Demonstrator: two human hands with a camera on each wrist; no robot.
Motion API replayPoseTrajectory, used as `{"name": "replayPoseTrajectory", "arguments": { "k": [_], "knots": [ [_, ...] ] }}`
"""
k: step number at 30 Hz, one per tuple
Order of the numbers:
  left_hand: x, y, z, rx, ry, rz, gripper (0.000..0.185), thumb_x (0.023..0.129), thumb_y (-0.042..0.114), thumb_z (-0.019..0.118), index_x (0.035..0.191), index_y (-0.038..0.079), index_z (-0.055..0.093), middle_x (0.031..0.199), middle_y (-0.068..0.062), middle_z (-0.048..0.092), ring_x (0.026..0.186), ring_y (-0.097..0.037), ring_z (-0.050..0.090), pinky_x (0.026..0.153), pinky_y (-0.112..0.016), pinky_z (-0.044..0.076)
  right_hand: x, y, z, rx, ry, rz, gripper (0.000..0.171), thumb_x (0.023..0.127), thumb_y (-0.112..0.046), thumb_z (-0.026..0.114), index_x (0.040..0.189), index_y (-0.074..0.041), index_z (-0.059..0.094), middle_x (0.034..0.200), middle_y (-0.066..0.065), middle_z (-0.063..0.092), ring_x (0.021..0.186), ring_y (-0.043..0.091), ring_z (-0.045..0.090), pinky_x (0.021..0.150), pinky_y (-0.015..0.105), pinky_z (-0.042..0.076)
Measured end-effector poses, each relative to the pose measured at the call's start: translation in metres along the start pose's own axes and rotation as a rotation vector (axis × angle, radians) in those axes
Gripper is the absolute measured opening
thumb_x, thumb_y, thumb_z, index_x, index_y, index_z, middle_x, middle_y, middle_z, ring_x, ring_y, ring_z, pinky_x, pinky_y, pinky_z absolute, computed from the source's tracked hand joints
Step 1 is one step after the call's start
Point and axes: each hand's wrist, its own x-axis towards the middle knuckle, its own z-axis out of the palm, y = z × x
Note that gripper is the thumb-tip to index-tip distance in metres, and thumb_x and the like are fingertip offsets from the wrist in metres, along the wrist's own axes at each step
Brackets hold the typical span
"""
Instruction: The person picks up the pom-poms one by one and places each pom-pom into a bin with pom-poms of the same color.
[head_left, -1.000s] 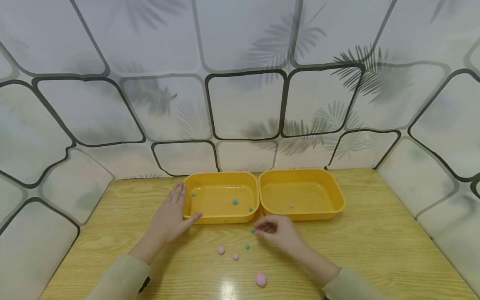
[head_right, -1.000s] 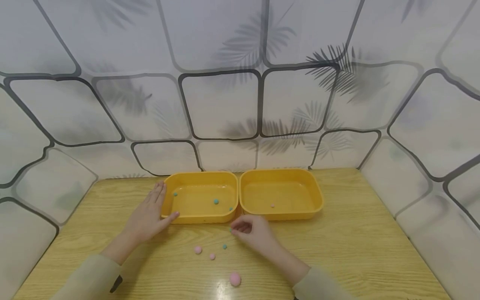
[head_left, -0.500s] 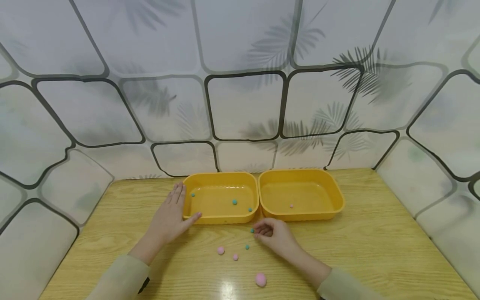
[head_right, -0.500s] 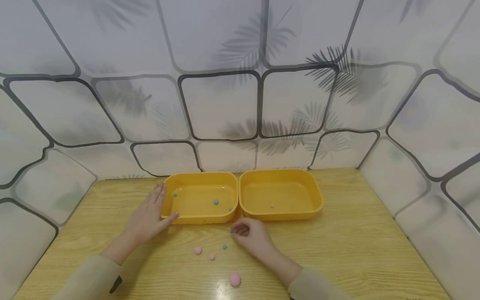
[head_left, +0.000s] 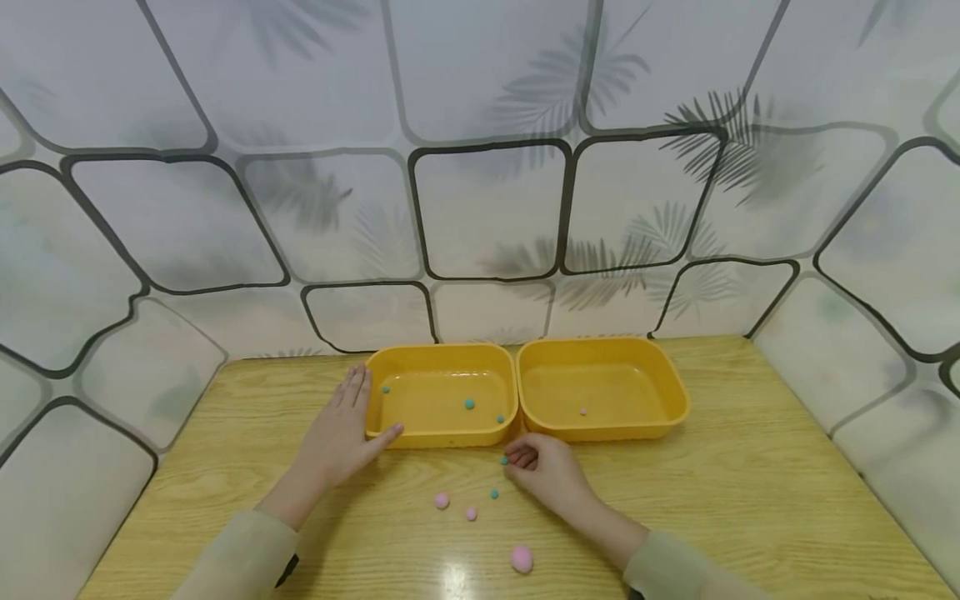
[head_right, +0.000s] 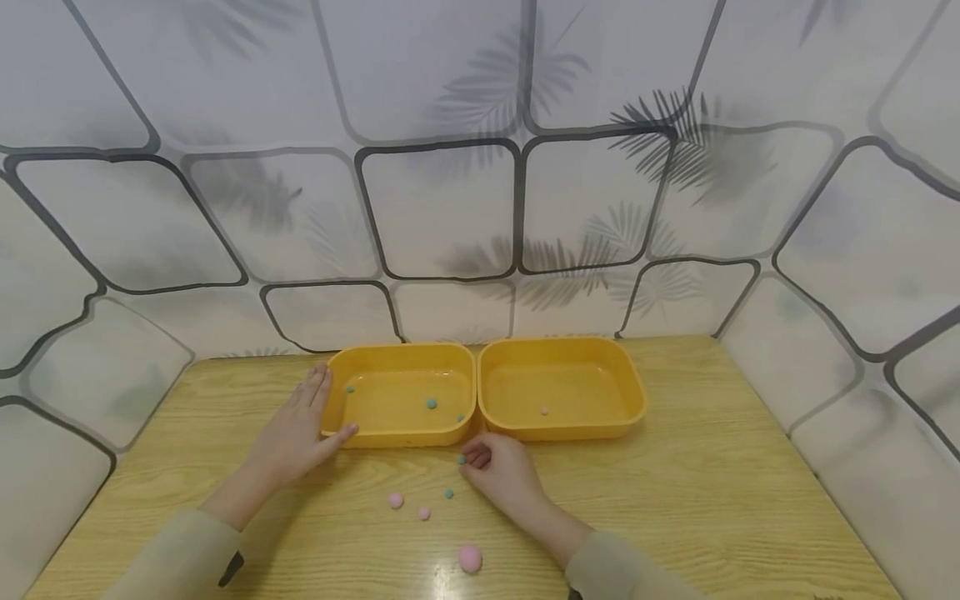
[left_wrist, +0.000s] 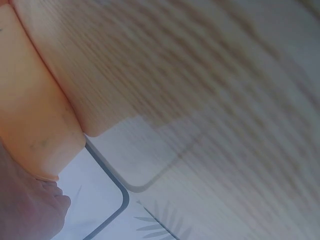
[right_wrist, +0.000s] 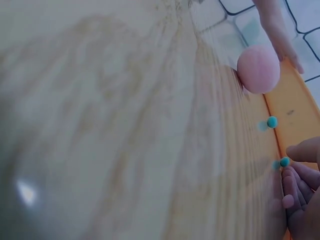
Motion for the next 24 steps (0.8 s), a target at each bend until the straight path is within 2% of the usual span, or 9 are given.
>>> {"name": "replayPoseTrajectory", "arguments": {
  "k": [10,24],
  "knots": [
    [-0.0006,-0.0007,0.0010,0.012,0.007,0.005,0.101,0.103,0.057,0.058,0.162,-0.015,0.020,0.172,-0.033,0.020,0.162,-0.048,0.020,0.132,-0.058,0.025,0.0012,-0.0025,0.0025,-0.098,0.008,-0.030,0.012,0.085,-0.003,0.086,0.092,-0.009,0.079,0.083,-0.002,0.075,0.074,0.005,0.066,0.066,0.016,0.056],
    [-0.0011,-0.0001,0.0003,-0.001,0.010,0.007,0.101,0.103,0.057,0.059,0.162,-0.016,0.020,0.172,-0.034,0.019,0.162,-0.049,0.020,0.132,-0.058,0.025,0.0019,-0.0078,0.0051,-0.190,0.026,-0.047,0.012,0.083,-0.006,0.089,0.089,-0.012,0.080,0.079,-0.005,0.074,0.070,0.001,0.062,0.063,0.015,0.052]
  ]
}}
